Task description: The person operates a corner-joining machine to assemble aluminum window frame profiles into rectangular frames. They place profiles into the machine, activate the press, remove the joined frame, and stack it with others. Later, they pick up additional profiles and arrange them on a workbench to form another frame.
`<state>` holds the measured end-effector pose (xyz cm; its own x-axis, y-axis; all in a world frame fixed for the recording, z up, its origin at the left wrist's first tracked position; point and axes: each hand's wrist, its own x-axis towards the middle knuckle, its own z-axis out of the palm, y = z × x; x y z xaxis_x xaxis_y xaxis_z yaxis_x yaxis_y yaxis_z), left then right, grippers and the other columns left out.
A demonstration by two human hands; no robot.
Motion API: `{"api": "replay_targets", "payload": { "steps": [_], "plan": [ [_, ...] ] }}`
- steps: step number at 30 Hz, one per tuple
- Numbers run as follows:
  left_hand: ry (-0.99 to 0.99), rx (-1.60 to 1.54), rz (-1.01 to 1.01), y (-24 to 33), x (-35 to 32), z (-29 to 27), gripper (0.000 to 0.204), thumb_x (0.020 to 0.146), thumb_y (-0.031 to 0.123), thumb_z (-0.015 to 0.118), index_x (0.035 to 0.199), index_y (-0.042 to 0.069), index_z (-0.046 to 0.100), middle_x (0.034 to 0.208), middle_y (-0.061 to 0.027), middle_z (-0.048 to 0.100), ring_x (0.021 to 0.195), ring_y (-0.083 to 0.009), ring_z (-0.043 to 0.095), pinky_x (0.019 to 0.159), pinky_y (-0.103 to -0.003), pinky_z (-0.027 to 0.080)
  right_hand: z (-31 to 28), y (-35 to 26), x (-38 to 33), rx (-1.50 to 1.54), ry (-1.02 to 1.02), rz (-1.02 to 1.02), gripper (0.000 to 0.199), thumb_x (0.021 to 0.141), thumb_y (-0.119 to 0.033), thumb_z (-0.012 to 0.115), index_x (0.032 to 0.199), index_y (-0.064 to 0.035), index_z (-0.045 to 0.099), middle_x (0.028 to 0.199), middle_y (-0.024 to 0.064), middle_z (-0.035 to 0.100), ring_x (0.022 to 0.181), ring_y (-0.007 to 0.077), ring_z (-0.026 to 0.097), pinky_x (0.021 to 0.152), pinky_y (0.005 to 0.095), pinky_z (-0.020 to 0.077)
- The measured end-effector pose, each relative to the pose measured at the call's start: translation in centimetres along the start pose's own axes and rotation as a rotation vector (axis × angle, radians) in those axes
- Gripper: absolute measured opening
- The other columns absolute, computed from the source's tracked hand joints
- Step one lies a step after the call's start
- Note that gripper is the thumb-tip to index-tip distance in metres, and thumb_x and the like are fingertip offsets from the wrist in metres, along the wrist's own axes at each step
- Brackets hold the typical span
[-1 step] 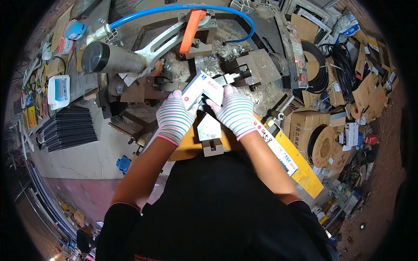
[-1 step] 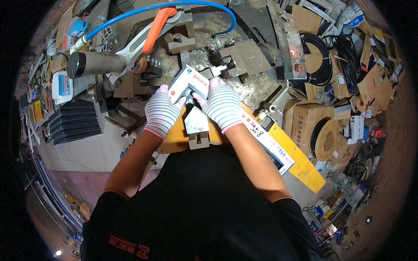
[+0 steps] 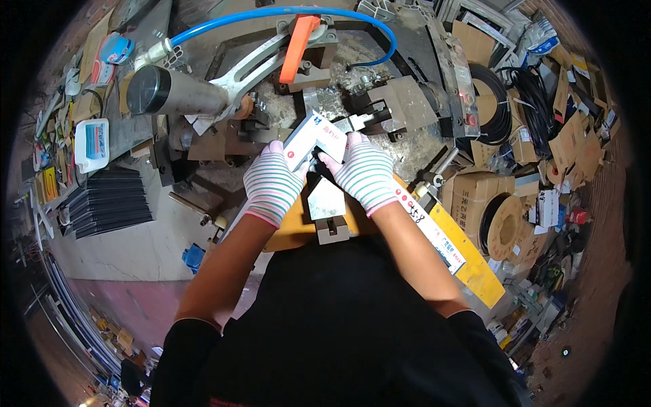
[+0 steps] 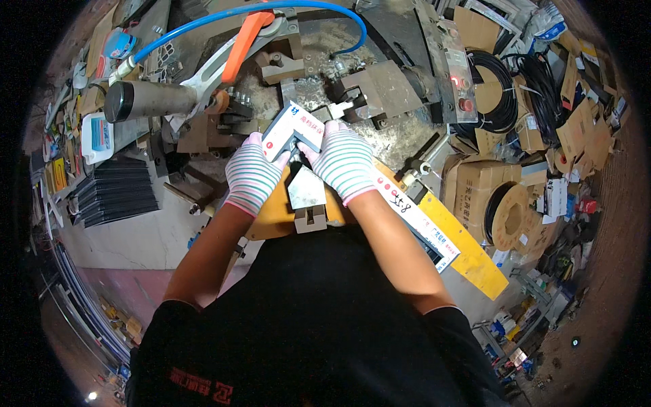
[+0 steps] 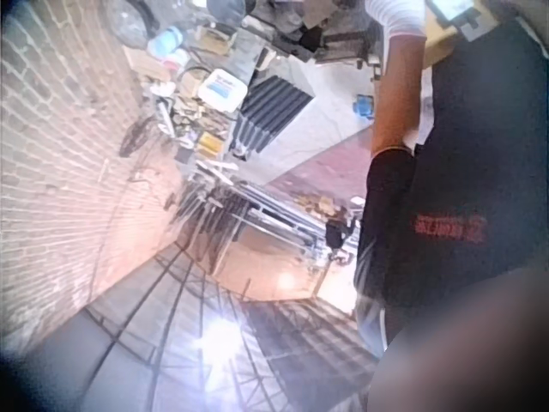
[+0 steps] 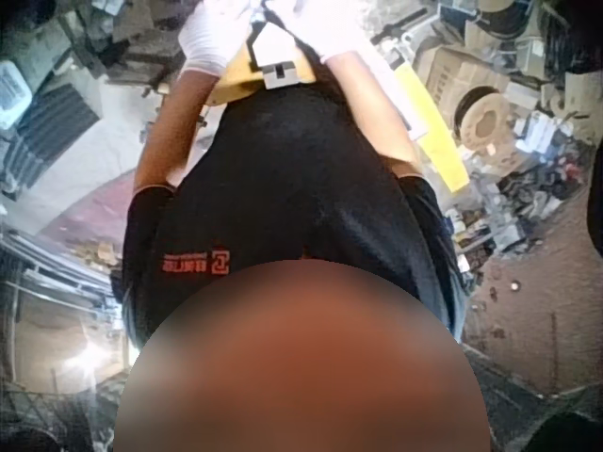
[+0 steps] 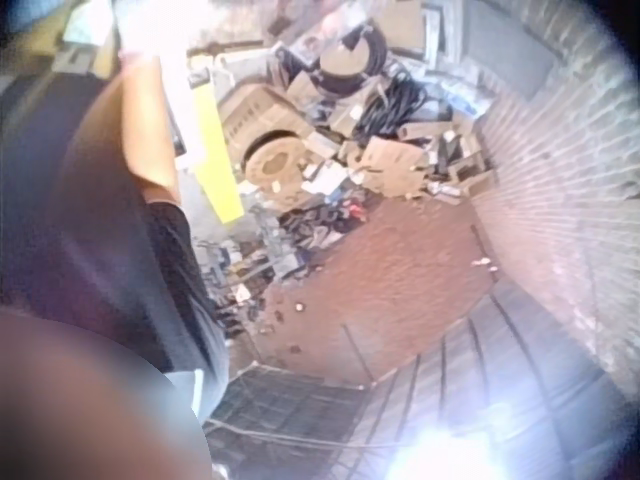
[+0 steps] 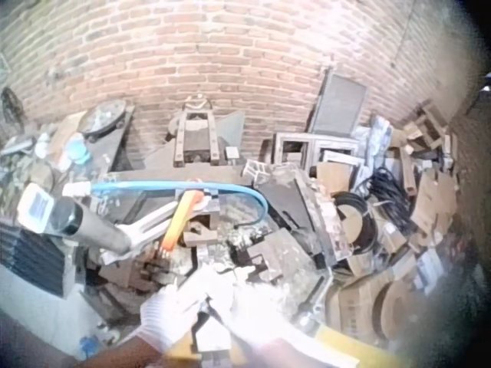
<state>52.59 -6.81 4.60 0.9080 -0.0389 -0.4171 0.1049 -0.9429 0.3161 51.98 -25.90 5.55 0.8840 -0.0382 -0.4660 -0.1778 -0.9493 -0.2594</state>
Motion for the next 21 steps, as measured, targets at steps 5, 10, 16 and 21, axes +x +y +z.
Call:
{"api": "replay_targets", "payload": {
  "steps": [5,10,16,21],
  "plan": [
    [-0.074,-0.055,0.032,-0.9,-0.1,-0.3,0.059,0.084,0.044,0.083,0.121,0.004,0.060,0.103,-0.0167,0.073,0.092,-0.0323,0.072,0.084,-0.042,0.058,-0.1,-0.6,0.2,-0.022,-0.021,0.020,0.066,0.089,-0.062,0.068,0.113,-0.0008,0.063,0.114,0.0203,0.069,0.105,0.0367,0.069,0.090,0.0485,0.0550],
    [-0.062,-0.064,0.064,-1.5,-0.1,0.1,0.063,0.085,0.046,0.082,0.125,0.004,0.059,0.105,-0.0174,0.073,0.093,-0.0322,0.072,0.084,-0.041,0.058,0.3,-0.6,0.2,-0.049,0.066,-0.025,0.075,0.087,-0.071,0.066,0.111,-0.0002,0.062,0.101,0.0222,0.073,0.100,0.0392,0.071,0.085,0.0479,0.0562],
    [0.032,-0.069,0.101,-1.2,0.1,0.5,0.056,0.085,0.048,0.082,0.111,0.003,0.063,0.093,-0.0185,0.073,0.084,-0.0354,0.072,0.077,-0.043,0.058,0.3,-0.4,0.7,-0.056,0.063,-0.020,0.077,0.086,-0.073,0.067,0.108,0.0006,0.064,0.092,0.0231,0.074,0.091,0.0394,0.073,0.080,0.0477,0.0569],
    [0.067,-0.090,0.064,-0.7,-0.2,1.0,0.054,0.084,0.047,0.082,0.108,0.002,0.063,0.092,-0.0197,0.073,0.084,-0.0359,0.072,0.077,-0.043,0.059,0.2,0.2,1.2,-0.080,0.044,-0.046,0.077,0.084,-0.073,0.068,0.104,0.0015,0.065,0.087,0.0228,0.073,0.088,0.0384,0.073,0.078,0.0465,0.0569]
  ]
}}
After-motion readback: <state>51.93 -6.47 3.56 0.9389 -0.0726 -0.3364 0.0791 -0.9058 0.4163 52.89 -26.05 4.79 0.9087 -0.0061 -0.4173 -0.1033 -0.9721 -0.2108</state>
